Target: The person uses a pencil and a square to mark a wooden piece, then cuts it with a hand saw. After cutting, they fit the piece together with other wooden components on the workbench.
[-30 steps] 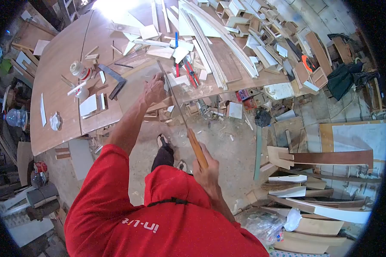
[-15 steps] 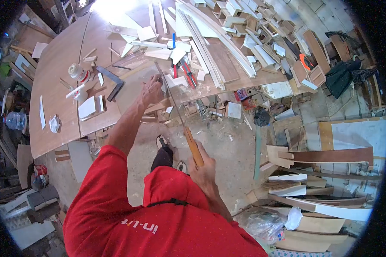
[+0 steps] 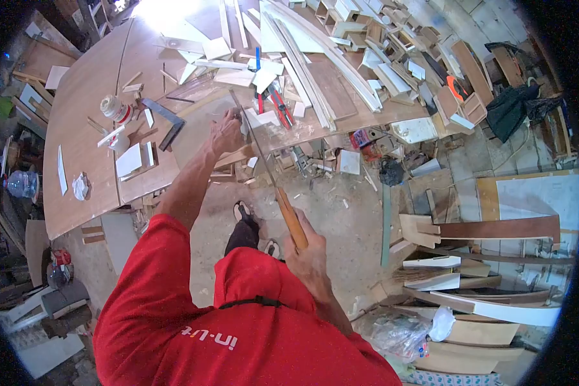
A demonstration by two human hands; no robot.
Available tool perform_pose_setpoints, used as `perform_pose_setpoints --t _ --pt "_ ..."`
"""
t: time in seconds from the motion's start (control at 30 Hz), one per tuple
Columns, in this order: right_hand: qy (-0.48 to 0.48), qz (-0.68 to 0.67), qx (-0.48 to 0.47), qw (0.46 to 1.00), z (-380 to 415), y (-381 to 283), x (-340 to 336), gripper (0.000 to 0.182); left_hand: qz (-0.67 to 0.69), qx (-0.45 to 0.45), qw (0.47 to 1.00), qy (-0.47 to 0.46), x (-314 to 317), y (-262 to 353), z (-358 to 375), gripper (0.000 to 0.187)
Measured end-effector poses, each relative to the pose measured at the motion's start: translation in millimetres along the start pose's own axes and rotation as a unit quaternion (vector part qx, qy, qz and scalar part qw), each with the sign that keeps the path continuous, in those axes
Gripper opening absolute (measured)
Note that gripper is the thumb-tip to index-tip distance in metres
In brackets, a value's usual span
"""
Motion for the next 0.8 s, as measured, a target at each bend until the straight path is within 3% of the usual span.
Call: perform_pose_setpoints --t 0.07,0.4,0.5,0.57,0.8 --pt "0.013 0.014 -0.032 0.999 4.5 -4.1 -1.7 0.05 0.022 -0.024 0.999 -0.012 1.1 0.2 1.7 0.035" --pt "-0.008 0.012 0.011 1.0 -5.8 2.6 2.5 0.045 0.019 -0.003 0.999 0.027 8.3 -3.9 2.2 0.033" --pt "0.01 -0.001 -0.014 1.0 4.9 3.6 -3.2 0.046 0.01 -0.034 0.999 -0.041 9.8 -4.4 0.5 0.034" --pt "0.024 0.003 -0.037 0.999 6.2 0.2 -6.6 0.045 -0.011 0.001 1.0 0.009 -4.0 5.3 4.0 0.038" --pt "-0.004 0.029 -0.017 0.999 1.1 2.9 -7.0 0.046 -0.008 -0.029 1.0 0.009 0.9 -1.6 2.0 0.032"
Point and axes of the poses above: each hand's wrist, its own z-axis away from the middle knuckle, its own x-axis out of the palm, y = z × x, the point moved 8 cm from there along -z, towards the middle knuckle, and after that the axes turned 13 degrees about x, right-handed, at the moved point
